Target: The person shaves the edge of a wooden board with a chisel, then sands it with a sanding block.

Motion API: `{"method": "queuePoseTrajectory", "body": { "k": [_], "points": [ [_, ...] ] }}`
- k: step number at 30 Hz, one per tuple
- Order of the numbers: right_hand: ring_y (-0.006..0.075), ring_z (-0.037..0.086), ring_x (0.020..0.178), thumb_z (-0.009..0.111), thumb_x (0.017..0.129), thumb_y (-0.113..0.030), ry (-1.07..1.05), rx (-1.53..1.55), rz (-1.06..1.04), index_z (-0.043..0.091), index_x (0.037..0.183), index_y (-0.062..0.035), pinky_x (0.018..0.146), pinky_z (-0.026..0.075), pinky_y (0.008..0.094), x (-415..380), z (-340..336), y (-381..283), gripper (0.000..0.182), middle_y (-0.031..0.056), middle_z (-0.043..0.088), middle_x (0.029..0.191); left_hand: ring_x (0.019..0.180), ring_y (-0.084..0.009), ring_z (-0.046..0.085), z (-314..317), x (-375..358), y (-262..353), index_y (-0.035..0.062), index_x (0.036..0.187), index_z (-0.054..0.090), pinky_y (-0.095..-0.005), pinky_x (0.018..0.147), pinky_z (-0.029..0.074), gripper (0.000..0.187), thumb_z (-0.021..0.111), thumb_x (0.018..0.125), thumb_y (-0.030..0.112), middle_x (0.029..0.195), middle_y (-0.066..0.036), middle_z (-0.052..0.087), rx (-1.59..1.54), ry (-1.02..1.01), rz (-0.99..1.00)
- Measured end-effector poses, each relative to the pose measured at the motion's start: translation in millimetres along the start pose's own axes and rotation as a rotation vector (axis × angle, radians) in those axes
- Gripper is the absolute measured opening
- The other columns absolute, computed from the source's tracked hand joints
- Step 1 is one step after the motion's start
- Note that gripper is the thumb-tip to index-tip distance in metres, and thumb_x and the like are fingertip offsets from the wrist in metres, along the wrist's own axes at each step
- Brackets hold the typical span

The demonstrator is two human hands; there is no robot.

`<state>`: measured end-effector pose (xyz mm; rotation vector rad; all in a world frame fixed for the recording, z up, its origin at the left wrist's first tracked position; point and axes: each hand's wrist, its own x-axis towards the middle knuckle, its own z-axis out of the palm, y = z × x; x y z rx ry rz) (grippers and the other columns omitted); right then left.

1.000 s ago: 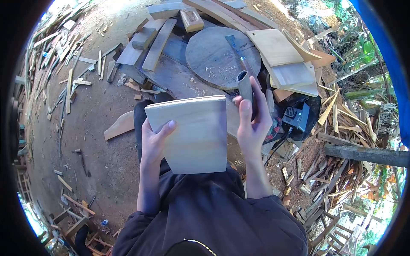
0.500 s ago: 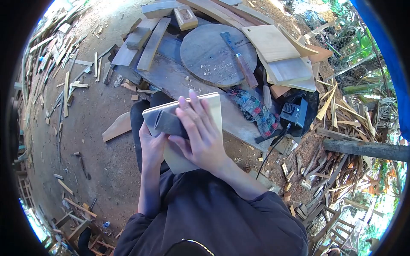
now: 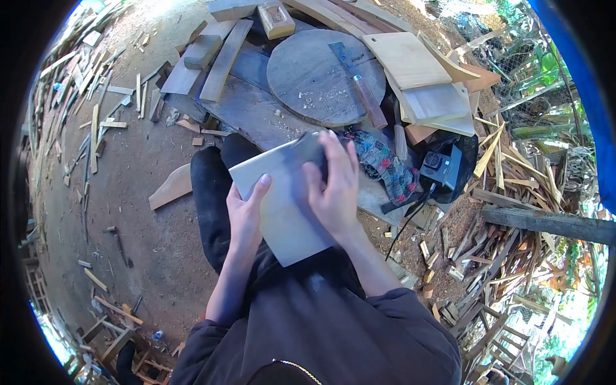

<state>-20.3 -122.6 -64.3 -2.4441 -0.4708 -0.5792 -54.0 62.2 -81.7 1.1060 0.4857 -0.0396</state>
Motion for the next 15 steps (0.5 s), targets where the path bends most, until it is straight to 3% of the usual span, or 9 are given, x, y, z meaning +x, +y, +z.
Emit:
{"method": "queuePoseTrajectory", "body": {
  "k": [2,3,5,6,10,13,14,15],
  "points": [
    [0.0357,0.069,0.127,0.068,0.109,-0.024,0.092,0.124,0.408,0.052,0.152,0.0034,0.110,0.051,0.0485,-9.6,3.6,20.3,0.054,0.0258,0.068,0.139,0.111,-0.0176,0.071,2.9,-0.9,-14.2,-0.0035,0.132,0.063,-0.0342,0.100,0.056,0.044,0.083,0.100,0.020,0.123,-0.013,0.074,-0.018,0.040,-0.017],
    [0.0357,0.069,0.127,0.068,0.109,-0.024,0.085,0.121,0.407,0.052,0.152,0.0034,0.110,0.051,0.0485,-7.2,0.7,24.4,0.054,0.0258,0.068,0.139,0.113,-0.0184,0.070,5.7,-2.9,-17.1,-0.0038,0.133,0.063,-0.0353,0.102,0.055,0.045,0.083,0.100,0.020,0.124,-0.013,0.074,-0.031,0.077,-0.031],
    [0.0297,0.075,0.109,0.065,0.112,-0.026,0.225,0.421,0.649,0.052,0.154,0.0039,0.095,0.057,0.0425,-3.7,-6.0,30.4,0.053,0.0262,0.074,0.127,0.114,-0.0184,0.070,8.8,-10.2,-22.2,-0.0032,0.134,0.062,-0.0355,0.102,0.055,0.045,0.081,0.102,0.022,0.124,-0.013,0.073,-0.008,0.107,-0.031],
    [0.0274,0.076,0.110,0.065,0.112,-0.027,0.187,0.418,0.711,0.057,0.152,0.0041,0.095,0.058,0.0390,0.9,-13.8,27.9,0.052,0.0246,0.076,0.126,0.113,-0.0183,0.070,9.9,-13.5,-23.1,-0.0029,0.134,0.062,-0.0351,0.102,0.054,0.044,0.080,0.103,0.022,0.124,-0.013,0.073,0.015,0.125,-0.005],
    [0.0289,0.073,0.125,0.069,0.109,-0.027,0.024,0.331,0.522,0.065,0.145,0.0055,0.105,0.055,0.0382,3.2,-11.3,34.7,0.048,0.0241,0.075,0.134,0.113,-0.0184,0.069,13.9,-29.9,-21.5,-0.0026,0.133,0.061,-0.0343,0.102,0.054,0.040,0.077,0.105,0.020,0.123,-0.013,0.073,0.083,0.153,0.042],
    [0.0310,0.073,0.125,0.071,0.108,-0.026,-0.116,0.371,0.354,0.067,0.144,0.0034,0.106,0.055,0.0385,6.0,-3.8,20.8,0.047,0.0243,0.075,0.132,0.113,-0.0184,0.070,20.2,-43.8,-13.9,-0.0032,0.134,0.060,-0.0348,0.101,0.054,0.040,0.076,0.105,0.018,0.122,-0.014,0.074,0.181,0.146,0.090],
    [0.0334,0.079,0.106,0.072,0.106,-0.026,-0.155,0.406,0.252,0.069,0.144,-0.0019,0.092,0.059,0.0378,5.0,1.7,18.3,0.045,0.0226,0.078,0.116,0.111,-0.0189,0.071,20.3,-46.6,-16.8,-0.0037,0.135,0.058,-0.0357,0.099,0.056,0.041,0.076,0.105,0.018,0.120,-0.015,0.075,0.236,0.162,0.106],
    [0.0334,0.079,0.106,0.072,0.106,-0.026,-0.157,0.405,0.255,0.069,0.144,-0.0019,0.092,0.059,0.0378,6.6,1.5,14.7,0.045,0.0226,0.078,0.116,0.111,-0.0189,0.071,20.5,-49.5,-17.9,-0.0037,0.135,0.058,-0.0357,0.099,0.056,0.041,0.076,0.105,0.018,0.120,-0.015,0.075,0.237,0.162,0.102]
  ]
}}
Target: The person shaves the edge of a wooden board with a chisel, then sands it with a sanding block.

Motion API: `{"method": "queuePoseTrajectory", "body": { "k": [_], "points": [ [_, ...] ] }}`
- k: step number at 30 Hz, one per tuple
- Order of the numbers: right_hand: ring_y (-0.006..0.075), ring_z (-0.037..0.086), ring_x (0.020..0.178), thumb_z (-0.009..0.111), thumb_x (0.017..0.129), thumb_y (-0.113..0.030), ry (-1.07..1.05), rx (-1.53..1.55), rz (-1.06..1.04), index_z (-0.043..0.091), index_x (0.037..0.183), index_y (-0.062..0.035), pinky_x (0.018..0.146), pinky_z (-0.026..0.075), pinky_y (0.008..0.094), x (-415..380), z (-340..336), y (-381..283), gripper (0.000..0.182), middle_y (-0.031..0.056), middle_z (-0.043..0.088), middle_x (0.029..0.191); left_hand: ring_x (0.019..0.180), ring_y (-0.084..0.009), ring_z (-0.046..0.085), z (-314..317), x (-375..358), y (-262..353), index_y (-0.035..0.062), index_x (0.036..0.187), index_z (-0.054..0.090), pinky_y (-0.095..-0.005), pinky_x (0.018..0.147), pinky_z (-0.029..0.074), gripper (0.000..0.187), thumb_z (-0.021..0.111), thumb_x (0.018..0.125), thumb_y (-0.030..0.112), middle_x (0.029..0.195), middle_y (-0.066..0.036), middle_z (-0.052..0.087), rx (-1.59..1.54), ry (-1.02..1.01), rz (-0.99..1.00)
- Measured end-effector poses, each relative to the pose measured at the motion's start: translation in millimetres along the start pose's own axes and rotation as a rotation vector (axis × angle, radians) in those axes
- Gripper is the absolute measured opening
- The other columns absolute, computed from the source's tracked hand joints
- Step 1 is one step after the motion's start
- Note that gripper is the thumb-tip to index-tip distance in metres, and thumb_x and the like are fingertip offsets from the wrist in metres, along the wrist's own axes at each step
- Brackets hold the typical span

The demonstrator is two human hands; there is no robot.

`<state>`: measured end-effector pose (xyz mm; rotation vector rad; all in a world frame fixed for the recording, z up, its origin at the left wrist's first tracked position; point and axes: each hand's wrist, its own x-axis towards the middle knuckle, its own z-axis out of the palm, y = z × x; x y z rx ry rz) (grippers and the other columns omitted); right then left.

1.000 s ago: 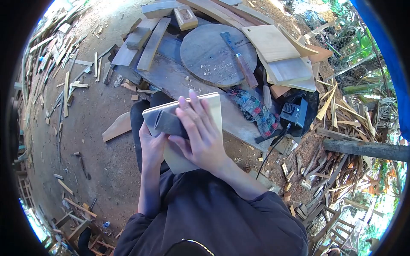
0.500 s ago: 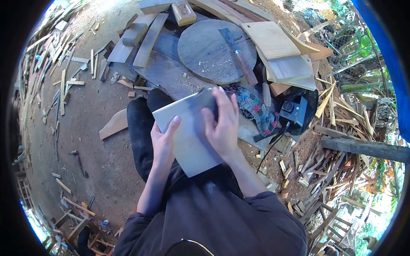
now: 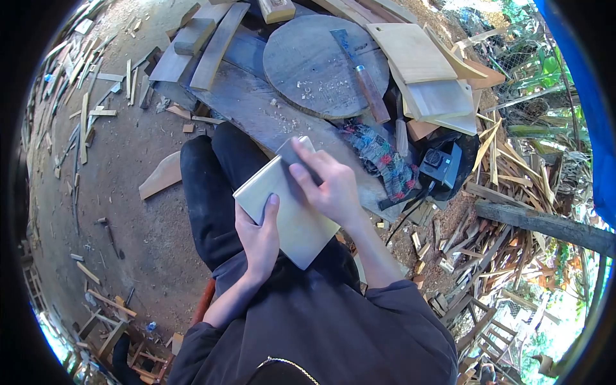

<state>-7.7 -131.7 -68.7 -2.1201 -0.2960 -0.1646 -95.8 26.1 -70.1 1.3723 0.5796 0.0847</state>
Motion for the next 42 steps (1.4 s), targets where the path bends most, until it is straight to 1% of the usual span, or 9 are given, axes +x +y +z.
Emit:
{"method": "queuePoseTrajectory", "body": {
  "k": [3,10,11,22,25,28,34,36,42],
  "points": [
    [0.0352,0.073,0.070,0.072,0.103,-0.027,-0.008,-0.236,0.038,0.071,0.144,-0.0116,0.063,0.056,0.0424,7.4,7.8,-1.5,0.044,0.0172,0.072,0.088,0.108,-0.0205,0.074,0.6,-8.0,-1.4,-0.0043,0.135,0.057,-0.0365,0.095,0.058,0.041,0.075,0.106,0.017,0.118,-0.018,0.077,0.051,0.010,0.069],
    [0.0338,0.074,0.072,0.072,0.102,-0.023,-0.120,-0.077,-0.228,0.072,0.143,-0.0107,0.065,0.058,0.0419,-8.9,5.1,-2.7,0.043,0.0182,0.073,0.086,0.098,-0.0306,0.081,4.6,-20.9,-2.3,-0.0057,0.130,0.055,-0.0396,0.081,0.062,0.037,0.074,0.105,0.014,0.107,-0.024,0.079,0.240,0.000,0.238],
    [0.0338,0.074,0.072,0.073,0.100,-0.022,-0.049,-0.188,0.020,0.072,0.144,-0.0115,0.066,0.058,0.0410,-8.4,8.0,6.0,0.045,0.0176,0.074,0.089,0.097,-0.0316,0.082,4.0,-19.8,-3.0,-0.0064,0.130,0.055,-0.0398,0.080,0.063,0.038,0.075,0.105,0.014,0.106,-0.025,0.079,0.229,-0.002,0.197],
    [0.0290,0.075,0.078,0.073,0.099,-0.026,0.076,-0.176,0.128,0.074,0.142,-0.0068,0.073,0.058,0.0406,-9.4,19.4,6.6,0.047,0.0167,0.068,0.082,0.093,-0.0314,0.082,6.9,-16.5,-3.2,-0.0096,0.129,0.054,-0.0396,0.076,0.062,0.041,0.076,0.103,0.013,0.101,-0.026,0.079,0.242,0.041,0.219],
    [0.0315,0.072,0.070,0.072,0.102,-0.025,-0.138,-0.102,-0.238,0.075,0.140,-0.0116,0.067,0.056,0.0413,-19.2,9.9,-10.0,0.040,0.0147,0.068,0.080,0.091,-0.0307,0.082,6.1,-18.0,-8.9,-0.0098,0.129,0.054,-0.0397,0.075,0.062,0.040,0.075,0.104,0.013,0.101,-0.026,0.079,0.275,0.041,0.260],
    [0.0315,0.074,0.074,0.073,0.102,-0.026,0.130,-0.102,0.131,0.075,0.142,-0.0129,0.069,0.057,0.0417,0.8,19.8,21.5,0.043,0.0124,0.067,0.079,0.092,-0.0335,0.082,7.1,-15.7,-5.4,-0.0102,0.127,0.054,-0.0412,0.075,0.062,0.040,0.076,0.103,0.014,0.100,-0.026,0.079,0.219,0.034,0.176],
    [0.0343,0.078,0.083,0.069,0.105,-0.025,-0.239,-0.129,-0.099,0.072,0.142,-0.0076,0.078,0.060,0.0377,-14.4,-6.4,3.6,0.041,0.0185,0.077,0.095,0.089,-0.0352,0.082,5.6,-21.8,-11.3,-0.0114,0.124,0.054,-0.0408,0.073,0.063,0.038,0.075,0.104,0.013,0.098,-0.027,0.078,0.263,0.023,0.264],
    [0.0288,0.077,0.078,0.071,0.103,-0.026,0.006,-0.019,0.306,0.075,0.140,-0.0087,0.076,0.059,0.0369,-0.5,-1.0,26.9,0.041,0.0141,0.072,0.080,0.088,-0.0356,0.082,6.5,-22.4,-8.8,-0.0124,0.123,0.054,-0.0412,0.072,0.063,0.038,0.075,0.103,0.013,0.098,-0.027,0.078,0.228,0.020,0.213],
    [0.0267,0.070,0.070,0.073,0.104,-0.028,-0.248,-0.068,0.104,0.074,0.140,-0.0086,0.071,0.055,0.0344,-12.6,-19.0,-10.5,0.041,0.0173,0.073,0.083,0.085,-0.0345,0.082,5.0,-25.3,-10.2,-0.0119,0.121,0.053,-0.0405,0.068,0.062,0.035,0.073,0.105,0.011,0.097,-0.027,0.078,0.248,-0.005,0.283]
  ]
}}
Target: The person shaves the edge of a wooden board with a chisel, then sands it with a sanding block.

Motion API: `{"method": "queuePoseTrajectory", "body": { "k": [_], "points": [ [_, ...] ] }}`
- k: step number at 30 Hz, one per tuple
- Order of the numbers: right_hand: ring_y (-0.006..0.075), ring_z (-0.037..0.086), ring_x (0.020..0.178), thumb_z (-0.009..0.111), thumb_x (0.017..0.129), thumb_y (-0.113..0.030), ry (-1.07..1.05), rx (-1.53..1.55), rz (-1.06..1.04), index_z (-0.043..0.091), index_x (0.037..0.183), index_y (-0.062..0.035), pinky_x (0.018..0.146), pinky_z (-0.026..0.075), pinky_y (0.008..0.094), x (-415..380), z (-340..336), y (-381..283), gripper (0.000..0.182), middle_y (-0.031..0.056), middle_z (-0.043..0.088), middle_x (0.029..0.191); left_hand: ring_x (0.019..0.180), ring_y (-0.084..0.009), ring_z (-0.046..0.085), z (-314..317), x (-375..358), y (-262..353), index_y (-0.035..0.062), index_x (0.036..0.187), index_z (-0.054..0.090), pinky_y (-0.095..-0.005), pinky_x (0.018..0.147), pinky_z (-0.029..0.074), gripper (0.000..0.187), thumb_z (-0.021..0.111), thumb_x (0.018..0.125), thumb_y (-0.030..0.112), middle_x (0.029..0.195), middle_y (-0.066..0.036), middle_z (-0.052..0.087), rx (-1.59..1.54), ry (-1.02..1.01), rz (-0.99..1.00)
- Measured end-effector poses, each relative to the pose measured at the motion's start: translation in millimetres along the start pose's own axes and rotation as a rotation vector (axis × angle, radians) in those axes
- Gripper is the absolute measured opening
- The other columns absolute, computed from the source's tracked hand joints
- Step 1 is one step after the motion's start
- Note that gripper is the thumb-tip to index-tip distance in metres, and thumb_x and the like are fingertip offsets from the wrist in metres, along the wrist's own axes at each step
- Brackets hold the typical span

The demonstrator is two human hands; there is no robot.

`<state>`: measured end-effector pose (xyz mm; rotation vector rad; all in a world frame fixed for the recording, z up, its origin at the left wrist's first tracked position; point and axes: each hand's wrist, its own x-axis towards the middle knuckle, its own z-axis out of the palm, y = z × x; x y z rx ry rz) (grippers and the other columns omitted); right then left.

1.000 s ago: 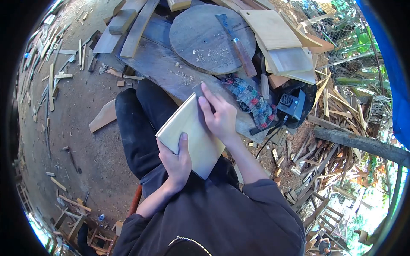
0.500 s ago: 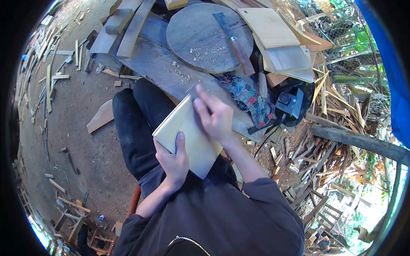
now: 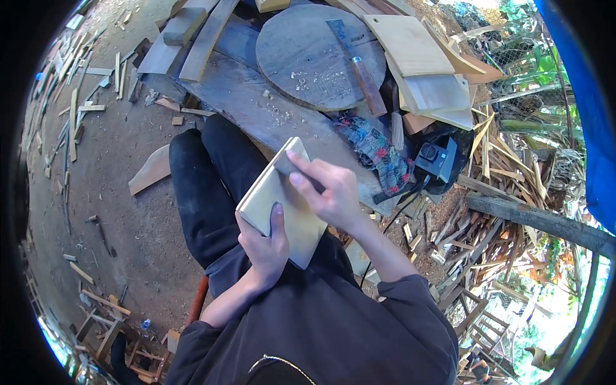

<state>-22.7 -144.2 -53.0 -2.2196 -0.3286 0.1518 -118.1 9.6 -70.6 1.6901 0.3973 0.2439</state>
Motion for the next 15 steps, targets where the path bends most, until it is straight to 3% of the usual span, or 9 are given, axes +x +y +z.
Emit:
{"method": "queuePoseTrajectory", "body": {
  "k": [4,6,7,8,10,12,14,15],
  "points": [
    [0.0216,0.075,0.079,0.074,0.103,-0.026,0.217,0.117,-0.017,0.074,0.140,-0.0080,0.075,0.057,0.0330,26.1,13.4,37.4,0.041,0.0175,0.076,0.090,0.082,-0.0353,0.082,-0.2,2.6,3.4,-0.0119,0.120,0.052,-0.0409,0.066,0.062,0.035,0.073,0.105,0.011,0.095,-0.027,0.078,0.015,-0.012,-0.015],
    [0.0215,0.079,0.092,0.073,0.104,-0.025,0.072,0.156,-0.095,0.074,0.139,-0.0070,0.083,0.059,0.0313,21.2,8.1,22.6,0.040,0.0188,0.081,0.104,0.081,-0.0359,0.082,0.4,3.3,3.3,-0.0121,0.120,0.052,-0.0410,0.064,0.062,0.034,0.073,0.105,0.011,0.093,-0.027,0.078,0.059,0.001,0.080],
    [0.0207,0.080,0.102,0.073,0.104,-0.025,-0.157,0.101,0.048,0.075,0.138,-0.0059,0.090,0.060,0.0311,17.3,-5.9,0.3,0.039,0.0201,0.081,0.118,0.081,-0.0359,0.082,-0.1,3.1,3.7,-0.0121,0.120,0.052,-0.0410,0.064,0.062,0.034,0.073,0.105,0.011,0.093,-0.027,0.078,0.063,0.003,0.077],
    [0.0207,0.080,0.102,0.073,0.104,-0.025,-0.158,0.101,0.048,0.075,0.138,-0.0059,0.090,0.060,0.0311,20.0,-2.2,7.7,0.039,0.0201,0.081,0.118,0.081,-0.0362,0.082,0.5,3.8,4.3,-0.0121,0.119,0.052,-0.0409,0.064,0.062,0.034,0.073,0.105,0.011,0.093,-0.027,0.078,0.041,0.004,0.042],
    [0.0203,0.080,0.104,0.074,0.103,-0.025,0.039,0.178,0.026,0.076,0.137,-0.0057,0.091,0.060,0.0311,28.3,6.2,32.2,0.038,0.0207,0.080,0.121,0.081,-0.0365,0.082,-0.1,1.3,4.4,-0.0121,0.119,0.052,-0.0409,0.064,0.062,0.034,0.073,0.104,0.011,0.093,-0.027,0.078,0.013,-0.005,0.004],
    [0.0201,0.079,0.112,0.074,0.104,-0.025,0.050,0.175,0.098,0.075,0.137,-0.0052,0.096,0.059,0.0313,37.1,0.3,38.8,0.039,0.0209,0.079,0.127,0.081,-0.0369,0.082,1.2,2.4,1.2,-0.0122,0.119,0.053,-0.0411,0.064,0.062,0.034,0.074,0.104,0.011,0.093,-0.027,0.077,0.017,0.007,0.016],
    [0.0207,0.077,0.119,0.072,0.104,-0.025,-0.034,0.204,-0.018,0.075,0.137,-0.0039,0.101,0.058,0.0323,27.4,-0.1,30.1,0.039,0.0199,0.078,0.131,0.080,-0.0368,0.082,1.5,-0.1,-3.0,-0.0124,0.119,0.053,-0.0412,0.064,0.062,0.034,0.074,0.104,0.010,0.092,-0.027,0.078,0.032,0.019,0.055],
    [0.0219,0.070,0.128,0.066,0.108,-0.019,-0.256,0.208,-0.030,0.067,0.145,0.0029,0.111,0.051,0.0333,20.5,-12.3,8.6,0.043,0.0199,0.074,0.140,0.080,-0.0367,0.082,2.8,1.8,-3.3,-0.0125,0.119,0.053,-0.0413,0.063,0.062,0.035,0.074,0.103,0.010,0.092,-0.027,0.078,0.041,0.027,0.098]
  ]
}}
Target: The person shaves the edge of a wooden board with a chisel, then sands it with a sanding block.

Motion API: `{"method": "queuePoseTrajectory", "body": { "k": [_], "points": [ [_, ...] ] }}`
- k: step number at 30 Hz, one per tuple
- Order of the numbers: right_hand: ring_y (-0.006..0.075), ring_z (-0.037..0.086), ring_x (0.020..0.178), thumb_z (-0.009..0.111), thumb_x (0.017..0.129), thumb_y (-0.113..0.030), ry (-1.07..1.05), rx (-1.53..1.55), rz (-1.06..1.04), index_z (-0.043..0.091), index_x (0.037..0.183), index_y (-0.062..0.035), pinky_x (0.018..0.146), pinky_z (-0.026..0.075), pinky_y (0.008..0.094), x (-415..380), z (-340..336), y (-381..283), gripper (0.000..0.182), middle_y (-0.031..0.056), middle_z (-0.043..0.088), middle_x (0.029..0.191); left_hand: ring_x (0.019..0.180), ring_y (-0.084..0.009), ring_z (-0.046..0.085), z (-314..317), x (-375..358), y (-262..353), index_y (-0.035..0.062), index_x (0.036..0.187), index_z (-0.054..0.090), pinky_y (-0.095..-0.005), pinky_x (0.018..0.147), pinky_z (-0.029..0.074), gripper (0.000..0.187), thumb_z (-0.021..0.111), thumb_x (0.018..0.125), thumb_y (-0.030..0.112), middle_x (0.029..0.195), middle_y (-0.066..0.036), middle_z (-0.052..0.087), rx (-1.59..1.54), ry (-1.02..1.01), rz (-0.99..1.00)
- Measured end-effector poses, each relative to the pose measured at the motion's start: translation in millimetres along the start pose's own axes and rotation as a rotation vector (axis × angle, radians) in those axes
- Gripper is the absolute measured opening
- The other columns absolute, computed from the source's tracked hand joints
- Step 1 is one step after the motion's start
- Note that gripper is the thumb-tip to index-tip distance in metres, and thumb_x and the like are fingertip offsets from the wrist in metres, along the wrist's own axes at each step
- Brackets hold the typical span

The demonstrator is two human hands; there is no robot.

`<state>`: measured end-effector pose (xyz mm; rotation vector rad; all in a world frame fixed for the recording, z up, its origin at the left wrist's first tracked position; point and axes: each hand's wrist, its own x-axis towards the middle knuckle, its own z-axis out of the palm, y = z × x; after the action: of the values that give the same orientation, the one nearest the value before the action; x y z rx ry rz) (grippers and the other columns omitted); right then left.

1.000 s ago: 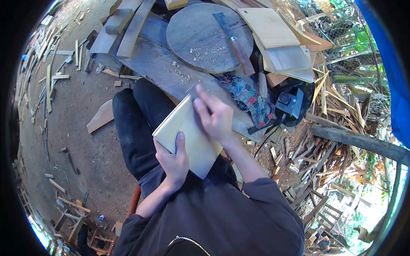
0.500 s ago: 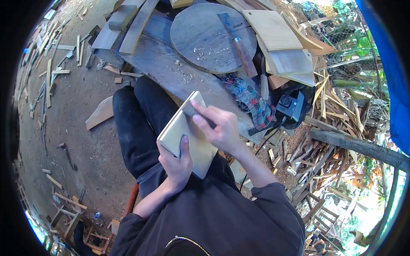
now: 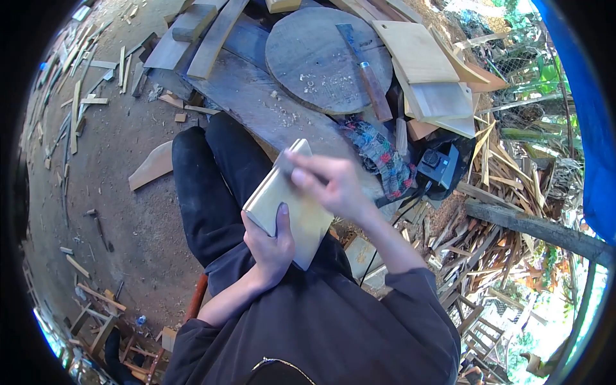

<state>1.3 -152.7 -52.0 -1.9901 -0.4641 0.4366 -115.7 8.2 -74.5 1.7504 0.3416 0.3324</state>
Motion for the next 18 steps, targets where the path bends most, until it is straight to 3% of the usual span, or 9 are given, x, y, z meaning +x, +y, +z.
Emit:
{"method": "queuePoseTrajectory", "body": {
  "k": [3,4,7,9,11,12,16,17,18],
  "points": [
    [0.0228,0.070,0.128,0.067,0.107,-0.020,0.149,0.066,0.090,0.067,0.144,0.0039,0.111,0.051,0.0328,7.1,1.9,21.2,0.044,0.0207,0.075,0.138,0.079,-0.0366,0.082,-0.6,-0.8,-0.1,-0.0131,0.119,0.053,-0.0414,0.063,0.062,0.035,0.074,0.103,0.009,0.092,-0.026,0.078,-0.044,-0.003,-0.109],
    [0.0227,0.071,0.126,0.067,0.107,-0.021,0.207,0.135,0.216,0.067,0.144,0.0034,0.110,0.051,0.0327,15.3,-1.2,25.2,0.045,0.0208,0.076,0.135,0.079,-0.0366,0.082,-0.1,-0.8,-0.6,-0.0131,0.119,0.053,-0.0414,0.063,0.062,0.035,0.074,0.103,0.009,0.092,-0.026,0.078,-0.046,-0.002,-0.108],
    [0.0177,0.070,0.121,0.066,0.108,-0.021,0.102,0.040,0.011,0.066,0.146,0.0030,0.107,0.051,0.0311,7.3,5.0,12.8,0.045,0.0188,0.077,0.133,0.078,-0.0361,0.082,0.9,-0.1,-3.5,-0.0135,0.118,0.053,-0.0409,0.063,0.062,0.035,0.075,0.102,0.008,0.092,-0.026,0.078,-0.008,0.031,-0.017],
    [0.0167,0.071,0.120,0.065,0.108,-0.021,-0.009,0.026,0.009,0.067,0.146,0.0030,0.107,0.052,0.0313,3.6,5.7,8.7,0.044,0.0187,0.076,0.135,0.078,-0.0355,0.082,1.4,-1.4,-5.1,-0.0135,0.118,0.053,-0.0408,0.063,0.062,0.035,0.075,0.102,0.009,0.091,-0.026,0.078,0.004,0.029,0.022],
    [0.0187,0.073,0.118,0.066,0.108,-0.018,0.224,0.126,0.180,0.068,0.145,0.0029,0.105,0.053,0.0320,13.2,4.8,25.6,0.043,0.0198,0.078,0.131,0.077,-0.0353,0.082,-0.9,-2.4,-1.0,-0.0133,0.117,0.054,-0.0407,0.062,0.062,0.034,0.075,0.102,0.009,0.091,-0.026,0.078,-0.001,0.010,-0.028],
    [0.0154,0.074,0.098,0.070,0.107,-0.021,0.276,0.150,0.194,0.070,0.144,-0.0007,0.092,0.056,0.0316,22.6,5.7,31.7,0.042,0.0143,0.081,0.110,0.077,-0.0351,0.082,-0.2,0.0,-0.2,-0.0131,0.117,0.054,-0.0406,0.062,0.062,0.034,0.075,0.102,0.009,0.090,-0.025,0.078,-0.007,0.007,-0.066],
    [0.0128,0.072,0.103,0.067,0.109,-0.020,0.162,0.073,-0.083,0.069,0.143,0.0014,0.096,0.055,0.0296,-3.4,18.2,18.3,0.041,0.0146,0.082,0.113,0.075,-0.0351,0.081,4.1,0.8,-4.2,-0.0128,0.116,0.054,-0.0407,0.061,0.062,0.034,0.076,0.101,0.009,0.089,-0.025,0.078,0.003,0.052,0.012],
    [0.0128,0.072,0.103,0.067,0.109,-0.020,0.164,0.076,-0.071,0.069,0.143,0.0014,0.096,0.055,0.0296,-1.1,15.8,21.4,0.041,0.0146,0.082,0.113,0.075,-0.0351,0.081,2.4,0.2,-2.0,-0.0127,0.115,0.055,-0.0406,0.061,0.062,0.033,0.076,0.101,0.008,0.089,-0.025,0.078,0.009,0.034,-0.019],
    [0.0156,0.072,0.110,0.066,0.108,-0.018,0.213,0.133,0.088,0.069,0.143,0.0027,0.101,0.053,0.0307,5.0,9.8,25.9,0.041,0.0166,0.080,0.120,0.075,-0.0350,0.081,1.5,-0.5,1.0,-0.0126,0.115,0.055,-0.0406,0.061,0.062,0.033,0.076,0.101,0.008,0.089,-0.025,0.078,0.011,0.014,-0.048]
  ]
}}
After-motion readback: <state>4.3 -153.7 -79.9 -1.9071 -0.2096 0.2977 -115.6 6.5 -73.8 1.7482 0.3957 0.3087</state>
